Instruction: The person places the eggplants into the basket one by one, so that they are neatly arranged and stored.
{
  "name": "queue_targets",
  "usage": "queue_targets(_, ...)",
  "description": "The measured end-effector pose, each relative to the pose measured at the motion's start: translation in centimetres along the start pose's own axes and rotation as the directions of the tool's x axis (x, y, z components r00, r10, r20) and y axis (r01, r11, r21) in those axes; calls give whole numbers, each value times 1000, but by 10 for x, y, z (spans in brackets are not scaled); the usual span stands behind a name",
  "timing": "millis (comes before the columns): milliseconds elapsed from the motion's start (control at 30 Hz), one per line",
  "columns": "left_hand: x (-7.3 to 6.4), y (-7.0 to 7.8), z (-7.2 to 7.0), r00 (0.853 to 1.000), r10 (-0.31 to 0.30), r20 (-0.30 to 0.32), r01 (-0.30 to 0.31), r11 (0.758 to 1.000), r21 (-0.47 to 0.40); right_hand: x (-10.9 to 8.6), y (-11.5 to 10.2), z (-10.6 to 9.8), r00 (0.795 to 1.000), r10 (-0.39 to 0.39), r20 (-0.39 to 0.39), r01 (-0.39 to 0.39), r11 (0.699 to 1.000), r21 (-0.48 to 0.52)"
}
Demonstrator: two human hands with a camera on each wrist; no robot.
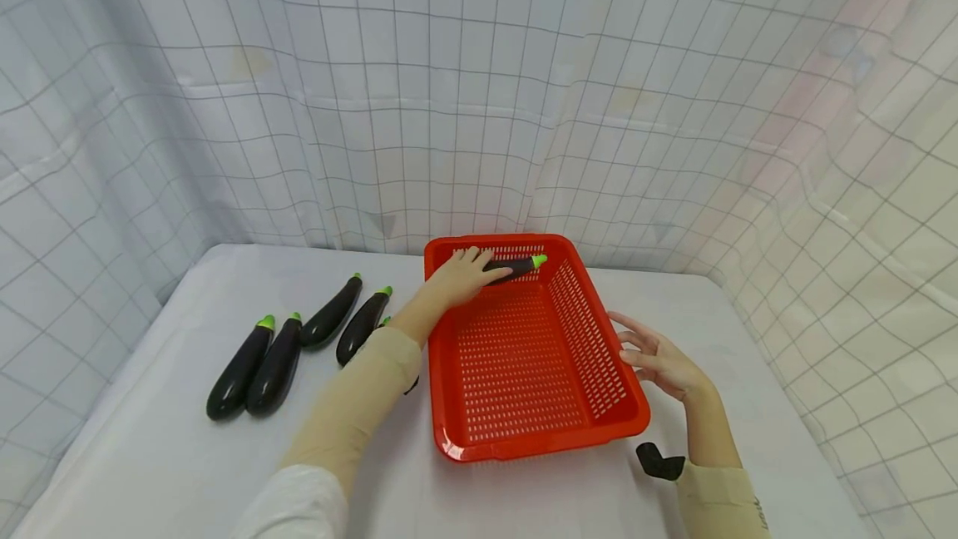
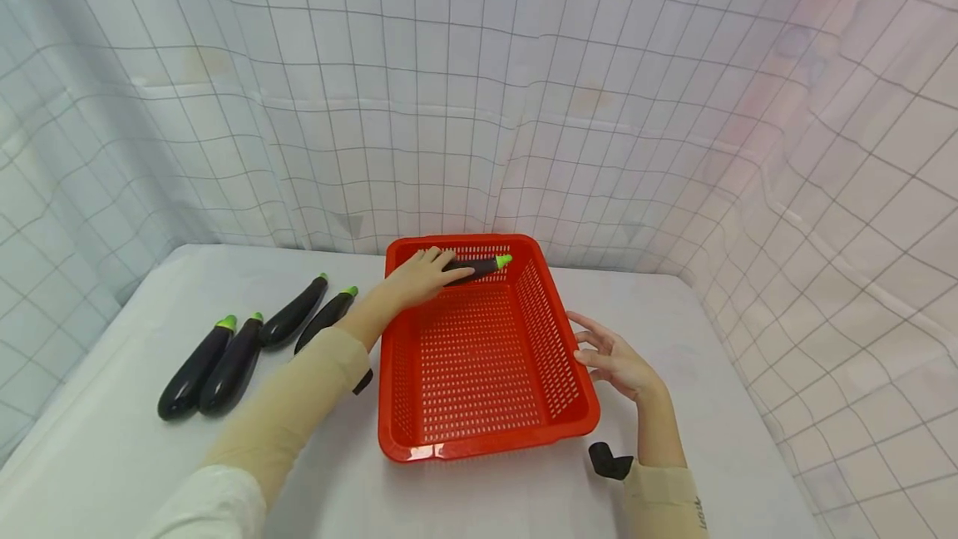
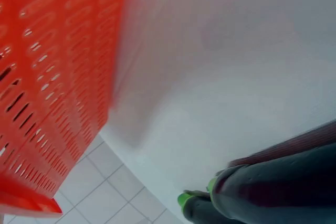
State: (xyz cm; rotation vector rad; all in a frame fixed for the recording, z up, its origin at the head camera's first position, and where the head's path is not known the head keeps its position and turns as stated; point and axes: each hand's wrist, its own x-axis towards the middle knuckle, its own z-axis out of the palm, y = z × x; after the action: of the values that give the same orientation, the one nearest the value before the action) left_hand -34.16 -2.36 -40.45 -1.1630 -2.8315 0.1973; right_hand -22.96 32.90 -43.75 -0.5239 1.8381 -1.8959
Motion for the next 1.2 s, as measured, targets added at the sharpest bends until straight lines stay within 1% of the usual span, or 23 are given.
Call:
queue_targets(67, 2, 1, 3, 1000, 7, 30, -7, 1000, 14, 0, 0, 0, 1000, -2, 4, 2, 1000, 4)
queue_targets(167, 6, 4, 6, 997, 24, 72, -28, 998, 58, 0, -1, 0, 1000, -11, 13, 11, 1000, 6)
queue_targets(233, 9, 6, 8, 994, 24, 102, -31, 997, 74, 0, 0, 0, 1000, -12, 10, 12, 1000, 13)
queue_targets(400, 16, 12, 15, 981, -18, 192, -3, 994, 111, 0, 1, 0, 1000, -10, 9, 10, 1000, 13)
queue_targets(533, 18, 15, 20, 971, -42, 235, -1, 983, 181, 0, 2, -1, 1000, -15, 20, 15, 1000, -4)
queue_targets(700, 17, 16, 22, 955, -76, 287, 1, 968, 252, 0, 1, -2, 999, -23, 24, 23, 1000, -11)
queue_targets(867, 17, 17, 25, 949, -92, 302, 8, 963, 268, 1, 0, -1, 1000, -16, 23, 17, 1000, -12)
queue_targets(1033, 18, 17, 28, 944, -119, 307, 33, 962, 271, 1, 0, -1, 1000, -14, 27, 15, 1000, -16)
queue_targets(1133, 19, 18, 29, 936, -145, 319, 49, 955, 292, 1, 0, -2, 999, -14, 29, 14, 1000, -19)
queue_targets(1200, 19, 19, 29, 928, -165, 333, 58, 949, 311, 1, 0, -2, 1000, -13, 27, 14, 1000, -20)
